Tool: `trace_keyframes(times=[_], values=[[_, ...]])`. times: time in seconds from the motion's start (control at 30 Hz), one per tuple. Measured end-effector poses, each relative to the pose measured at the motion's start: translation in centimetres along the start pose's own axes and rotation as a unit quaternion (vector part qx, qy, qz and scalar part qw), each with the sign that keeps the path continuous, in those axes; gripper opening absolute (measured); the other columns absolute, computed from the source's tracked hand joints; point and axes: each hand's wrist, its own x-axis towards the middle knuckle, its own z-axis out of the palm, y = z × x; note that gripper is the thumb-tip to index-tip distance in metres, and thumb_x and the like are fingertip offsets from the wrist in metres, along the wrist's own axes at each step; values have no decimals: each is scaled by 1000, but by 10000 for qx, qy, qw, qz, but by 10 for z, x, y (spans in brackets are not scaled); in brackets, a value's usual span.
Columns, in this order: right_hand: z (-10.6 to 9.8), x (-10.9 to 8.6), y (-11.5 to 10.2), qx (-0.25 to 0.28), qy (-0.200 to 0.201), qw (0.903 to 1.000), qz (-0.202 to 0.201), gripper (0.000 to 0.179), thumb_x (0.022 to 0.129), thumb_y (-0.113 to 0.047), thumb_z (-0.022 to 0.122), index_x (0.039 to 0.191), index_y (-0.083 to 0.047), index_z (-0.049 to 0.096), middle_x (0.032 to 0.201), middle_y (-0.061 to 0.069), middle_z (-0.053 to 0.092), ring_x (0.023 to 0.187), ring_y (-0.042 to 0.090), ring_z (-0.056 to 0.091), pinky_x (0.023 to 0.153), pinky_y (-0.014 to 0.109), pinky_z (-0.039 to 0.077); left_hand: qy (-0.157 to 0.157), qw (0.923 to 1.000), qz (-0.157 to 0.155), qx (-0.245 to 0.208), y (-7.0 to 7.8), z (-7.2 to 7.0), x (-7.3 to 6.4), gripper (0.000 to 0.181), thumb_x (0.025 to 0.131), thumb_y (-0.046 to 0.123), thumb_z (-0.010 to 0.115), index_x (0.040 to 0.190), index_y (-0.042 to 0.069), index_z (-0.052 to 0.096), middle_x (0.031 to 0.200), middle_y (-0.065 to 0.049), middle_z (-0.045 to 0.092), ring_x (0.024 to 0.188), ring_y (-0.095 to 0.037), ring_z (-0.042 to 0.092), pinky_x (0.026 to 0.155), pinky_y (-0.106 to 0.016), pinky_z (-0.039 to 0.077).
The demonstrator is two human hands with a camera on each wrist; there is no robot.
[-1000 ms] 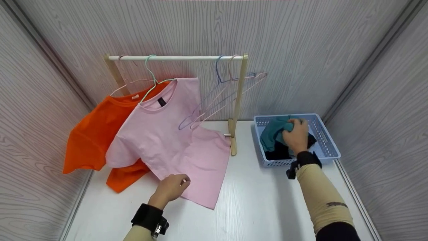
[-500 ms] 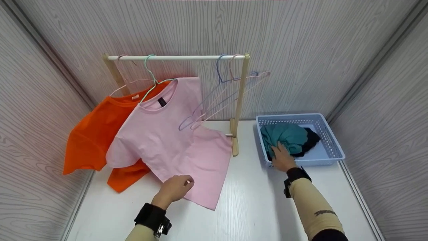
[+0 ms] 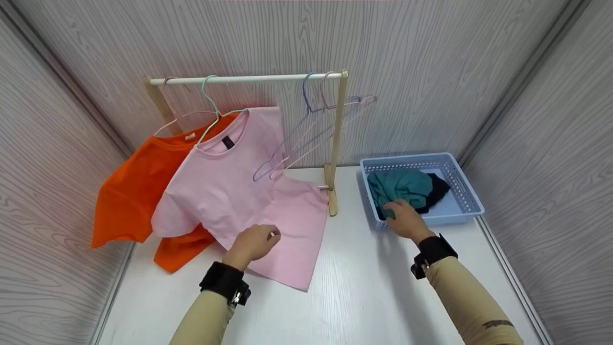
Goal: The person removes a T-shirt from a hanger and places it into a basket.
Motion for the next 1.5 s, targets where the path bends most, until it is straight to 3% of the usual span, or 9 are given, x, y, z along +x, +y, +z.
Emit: trace_keyframes(times=[0.23, 0.5, 0.67, 0.77, 0.83, 0.97, 1.1, 1.3, 1.5], values=[[-5, -10, -20, -107, -308, 9974, -642, 38, 96, -13, 52, 130, 4, 55, 133, 25, 56, 125, 43, 51, 103, 56, 42, 99, 9997, -38, 240, -4, -62, 5, 28, 98, 27, 52, 114, 11, 68, 108, -10, 71, 97, -30, 64, 91, -50, 50], [12, -26, -19, -32, -494, 9949, -873, 35, 95, -11, 56, 127, 5, 57, 127, 25, 60, 120, 42, 56, 101, 55, 44, 87, 9961, -611, 625, -22, -140, -6, 36, 100, 29, 49, 123, 5, 62, 115, -18, 67, 100, -36, 59, 93, -55, 48], [31, -36, -13, 98, -662, 9944, -819, 33, 94, -11, 57, 124, 5, 58, 122, 25, 62, 115, 43, 57, 98, 56, 45, 818, 9904, -976, 534, -37, -169, -10, 38, 100, 29, 49, 128, 5, 59, 117, -22, 63, 97, -40, 55, 86, -57, 48], [43, -41, -9, 161, -760, 9940, -766, 31, 94, -10, 58, 122, 4, 59, 120, 25, 62, 113, 43, 58, 97, 55, 45, 1424, 9809, -1241, 468, -47, -175, -6, 43, 100, 25, 47, 136, 3, 50, 127, -28, 54, 107, -46, 50, 87, -62, 46], [49, -44, -6, 216, -817, 9939, -714, 31, 94, -10, 58, 122, 4, 59, 120, 26, 62, 113, 43, 58, 96, 56, 45, 1601, 9762, -1419, 366, -52, -174, -2, 48, 100, 24, 46, 141, 0, 42, 136, -31, 45, 116, -49, 45, 94, -66, 42], [57, -52, -4, 365, -915, 9932, -624, 30, 94, -9, 58, 122, 4, 59, 121, 27, 62, 113, 44, 58, 96, 56, 45, 1500, 9744, -1664, 159, -59, -169, 3, 49, 102, 23, 43, 141, -5, 35, 134, -33, 45, 115, -50, 45, 98, -66, 41], [62, -56, -2, 538, -952, 9924, -562, 30, 94, -9, 57, 121, 4, 59, 122, 28, 61, 114, 44, 58, 96, 57, 46, 1501, 9737, -1707, 154, -58, -165, 5, 41, 104, 24, 40, 131, -6, 43, 116, -31, 53, 99, -47, 52, 89, -61, 47], [69, -59, 2, 637, -950, 9917, -584, 30, 94, -9, 57, 120, 6, 59, 121, 28, 62, 112, 44, 58, 96, 57, 46, 1758, 9699, -1634, 404, -48, -164, 13, 34, 105, 27, 40, 115, -2, 55, 101, -29, 60, 88, -47, 57, 76, -55, 49], [74, -62, 3, 691, -979, 9920, -401, 30, 94, -10, 56, 120, 5, 59, 121, 27, 62, 113, 44, 58, 96, 56, 45, 2072, 9664, -1454, 446, -38, -166, 19, 34, 104, 28, 44, 122, 3, 56, 103, -28, 62, 86, -46, 56, 76, -56, 48]])
